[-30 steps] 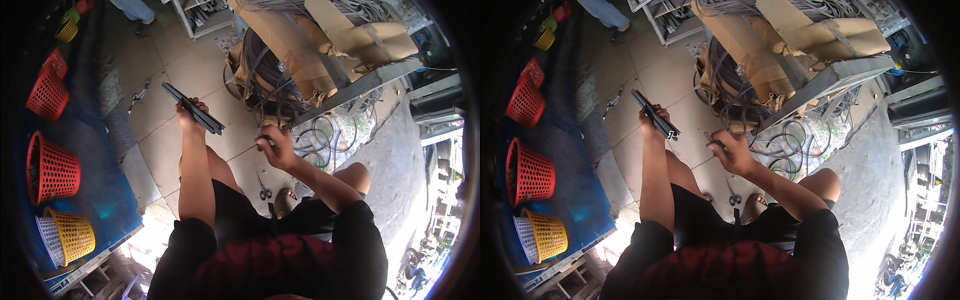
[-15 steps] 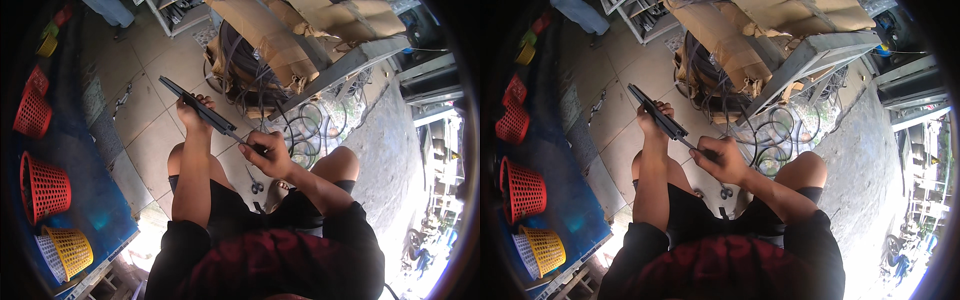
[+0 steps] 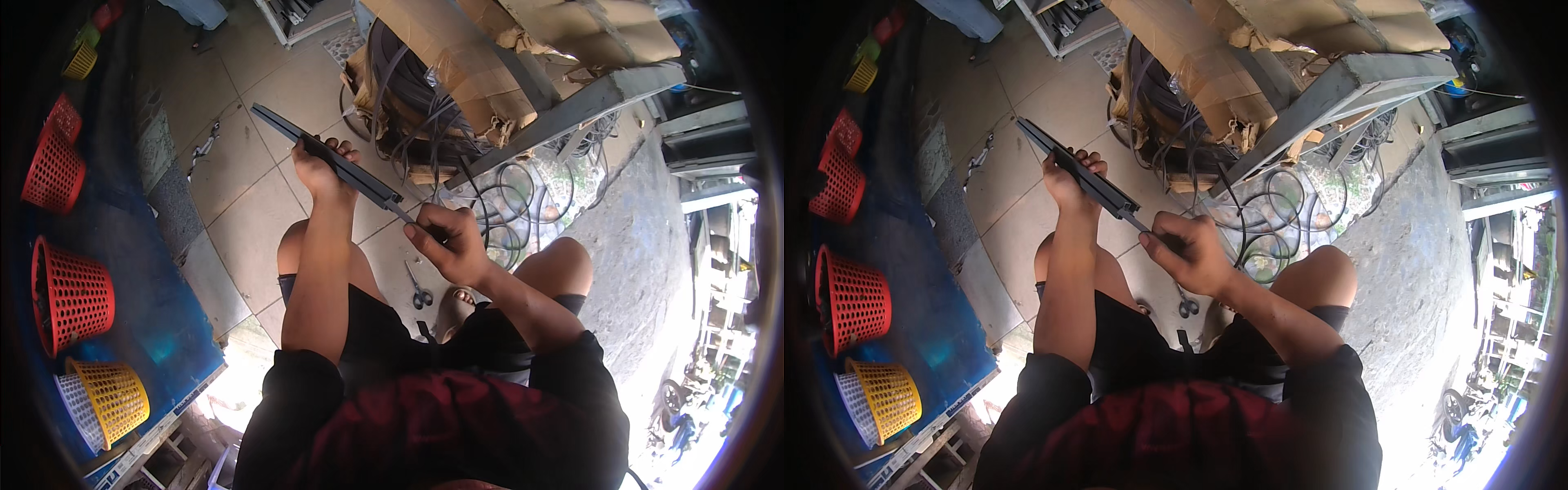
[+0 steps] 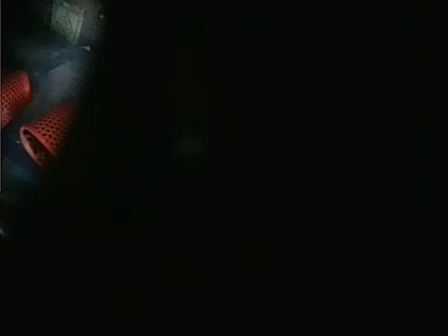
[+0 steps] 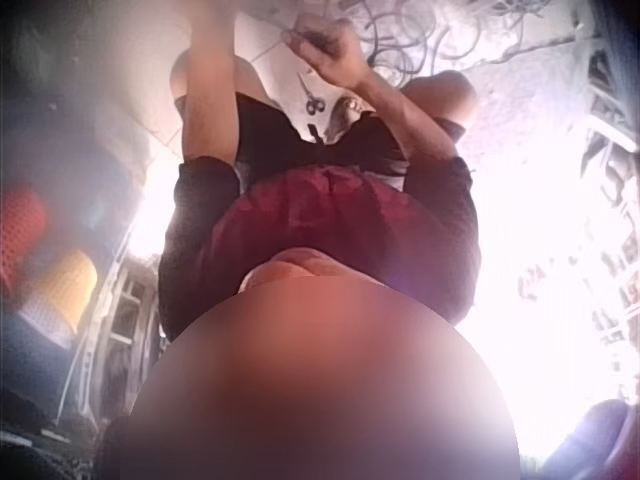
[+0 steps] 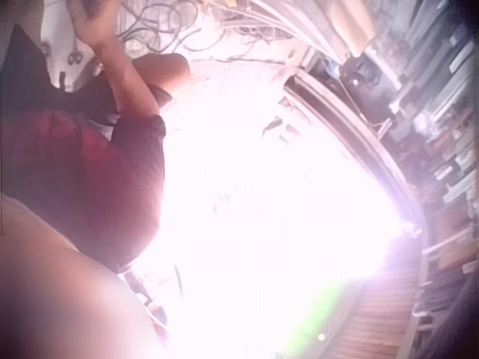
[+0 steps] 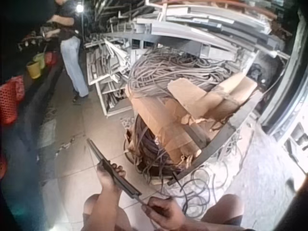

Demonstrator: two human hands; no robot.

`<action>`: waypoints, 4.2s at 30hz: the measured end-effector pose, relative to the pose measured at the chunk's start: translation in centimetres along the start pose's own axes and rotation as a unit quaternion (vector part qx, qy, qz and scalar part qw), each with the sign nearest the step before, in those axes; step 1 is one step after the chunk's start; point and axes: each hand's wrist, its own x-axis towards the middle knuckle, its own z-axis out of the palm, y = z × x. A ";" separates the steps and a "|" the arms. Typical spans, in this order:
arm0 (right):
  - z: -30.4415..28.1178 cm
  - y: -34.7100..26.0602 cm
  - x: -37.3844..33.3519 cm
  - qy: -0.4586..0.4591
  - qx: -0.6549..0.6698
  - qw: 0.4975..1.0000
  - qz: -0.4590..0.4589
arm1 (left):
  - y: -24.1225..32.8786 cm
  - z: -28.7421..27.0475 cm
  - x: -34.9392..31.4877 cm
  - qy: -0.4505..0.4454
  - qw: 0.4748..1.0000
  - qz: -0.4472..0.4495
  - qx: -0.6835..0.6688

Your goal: The person sits on the floor and uses a utility knife to strip the plastic sheath from a long metal profile. They then stand, walk to a cutting machine, and cut the profile to length before placing it on a workbench.

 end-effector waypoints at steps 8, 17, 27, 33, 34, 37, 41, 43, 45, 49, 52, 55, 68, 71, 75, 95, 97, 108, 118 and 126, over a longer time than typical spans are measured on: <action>-0.4 0.6 -0.2 -0.002 0.002 1.000 -0.008 | -0.3 0.9 -0.7 0.025 0.999 0.024 -0.012; -0.2 0.5 -0.2 0.008 -0.006 0.999 -0.030 | 0.4 1.0 -1.0 0.018 0.999 0.042 -0.009; 0.0 0.5 -0.6 -0.005 -0.021 1.000 -0.016 | 0.4 1.5 -2.2 0.002 0.997 0.073 0.019; 0.2 0.4 -0.7 -0.007 -0.018 1.000 -0.018 | 0.7 1.5 -2.4 0.000 0.997 0.076 0.011; 0.2 0.3 -0.8 -0.010 -0.013 1.000 -0.014 | 0.7 1.4 -2.4 -0.001 0.997 0.074 0.010; 0.1 -0.1 -0.9 -0.017 -0.014 1.000 0.002 | 0.8 1.3 -2.4 -0.012 0.997 0.076 0.015; -0.1 -0.9 -1.1 -0.024 -0.003 0.999 0.026 | 1.2 1.3 -2.5 -0.021 0.991 0.119 0.061; -0.4 -1.2 -1.2 -0.041 -0.004 0.998 0.044 | 1.5 1.3 -2.6 -0.021 0.989 0.130 0.065; -0.8 -1.5 -1.3 -0.068 -0.023 0.995 0.063 | 1.7 1.4 -2.8 -0.036 0.986 0.144 0.077; -1.5 -1.7 -1.0 -0.110 -0.005 0.991 0.071 | 1.8 1.7 -3.7 -0.041 0.980 0.173 0.092; -2.1 -1.9 -0.7 -0.124 0.004 0.989 0.079 | 1.7 2.3 -4.4 -0.037 0.979 0.178 0.093; -2.2 -2.1 -0.5 -0.128 -0.009 0.987 0.096 | 0.7 2.7 -5.2 -0.046 0.975 0.185 0.115; -5.0 1.1 -0.2 -0.195 -0.178 0.964 0.007 | 5.3 0.4 -1.7 0.063 0.968 0.226 0.090; -5.6 1.9 -0.1 -0.205 -0.159 0.965 -0.027 | 5.4 0.3 -0.9 0.185 0.925 0.304 0.132; -5.3 2.1 -0.2 -0.205 -0.150 0.967 -0.018 | 5.1 -0.2 -0.1 0.173 0.904 0.347 0.181; -1.9 2.4 0.5 -0.019 -0.356 0.929 -0.098 | -0.5 2.0 -1.4 0.058 0.928 0.264 0.256; -2.8 2.8 0.2 -0.056 -0.360 0.928 -0.074 | 1.4 1.8 -0.7 0.060 0.926 0.273 0.253; -2.3 -3.1 -4.0 -0.229 -0.219 0.948 -0.038 | 8.3 -2.1 1.0 0.083 0.941 0.251 0.211; -2.5 -3.2 -4.2 -0.183 -0.130 0.971 -0.078 | 5.9 -1.9 0.6 0.024 0.955 0.116 0.273; -0.4 -1.2 -4.1 -0.024 -0.294 0.950 -0.107 | 3.2 -0.1 -0.1 0.071 0.935 0.171 0.302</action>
